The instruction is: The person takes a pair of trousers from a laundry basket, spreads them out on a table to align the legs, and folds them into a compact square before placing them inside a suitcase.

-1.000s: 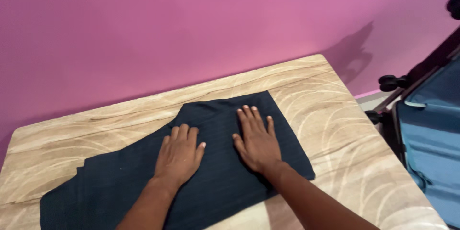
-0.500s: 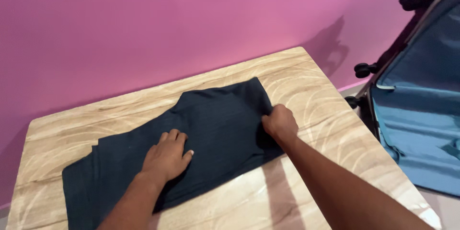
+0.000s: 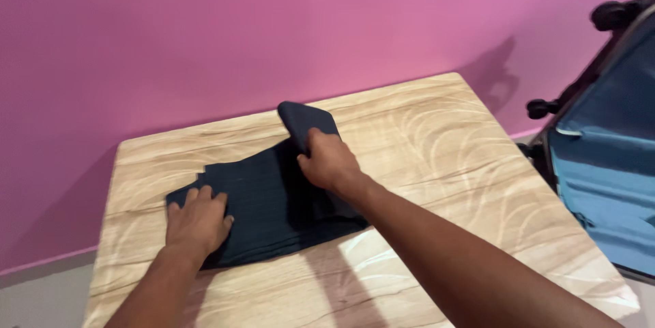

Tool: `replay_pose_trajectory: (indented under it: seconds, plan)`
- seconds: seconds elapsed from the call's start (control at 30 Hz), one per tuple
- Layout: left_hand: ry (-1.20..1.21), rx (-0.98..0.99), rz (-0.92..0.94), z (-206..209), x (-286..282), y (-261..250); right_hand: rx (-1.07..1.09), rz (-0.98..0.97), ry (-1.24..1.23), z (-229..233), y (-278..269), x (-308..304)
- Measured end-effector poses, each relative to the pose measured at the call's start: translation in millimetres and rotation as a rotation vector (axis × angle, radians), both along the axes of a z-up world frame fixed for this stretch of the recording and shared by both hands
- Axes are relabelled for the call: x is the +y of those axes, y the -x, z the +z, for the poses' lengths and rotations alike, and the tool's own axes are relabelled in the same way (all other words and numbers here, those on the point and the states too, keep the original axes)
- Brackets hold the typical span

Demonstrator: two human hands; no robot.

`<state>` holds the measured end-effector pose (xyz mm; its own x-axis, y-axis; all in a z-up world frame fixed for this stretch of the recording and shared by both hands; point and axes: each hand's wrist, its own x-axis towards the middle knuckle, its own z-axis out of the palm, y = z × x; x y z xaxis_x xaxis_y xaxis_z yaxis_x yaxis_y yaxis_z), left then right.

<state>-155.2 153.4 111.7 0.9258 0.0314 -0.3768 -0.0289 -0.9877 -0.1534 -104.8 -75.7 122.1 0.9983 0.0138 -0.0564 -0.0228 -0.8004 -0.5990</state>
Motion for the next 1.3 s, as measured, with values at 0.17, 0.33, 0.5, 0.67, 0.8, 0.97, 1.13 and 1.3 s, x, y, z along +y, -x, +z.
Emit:
replay_pose_trajectory:
  seconds: [0.17, 0.33, 0.5, 0.67, 0.8, 0.97, 1.13, 1.3]
  plan:
    - [0.258, 0.022, 0.077, -33.3, 50.8, 15.7, -0.047, 0.143, -0.031, 7.2, 20.6, 77.9]
    - [0.587, -0.032, 0.002, -69.8, 89.8, 11.3, -0.056, 0.287, -0.038, 1.1, 42.8, 141.3]
    - [1.147, 0.115, 0.569, -83.4, 112.8, 9.7, -0.044, 0.356, -0.032, -9.6, 51.1, 187.5]
    - [1.541, 0.234, 0.790, -70.6, 133.7, 12.0, -0.027, 0.389, -0.035, -15.7, 55.4, 213.0]
    - [1.461, 0.267, 0.900, -38.8, 131.0, 22.1, -0.045, 0.403, -0.065, -18.1, 64.0, 231.9]
    - [1.468, 0.273, 1.094, -51.2, 139.6, 21.4, 0.154, 0.440, -0.047, -29.7, 68.5, 248.1]
    - [1.056, -0.336, 0.832, -107.8, 160.3, 12.0, 0.187, 0.555, 0.022, -48.3, 72.3, 231.8]
    - [0.771, -0.409, 0.716, -142.4, 157.4, 1.6, 0.085, 0.600, -0.057, -64.9, 74.4, 214.5]
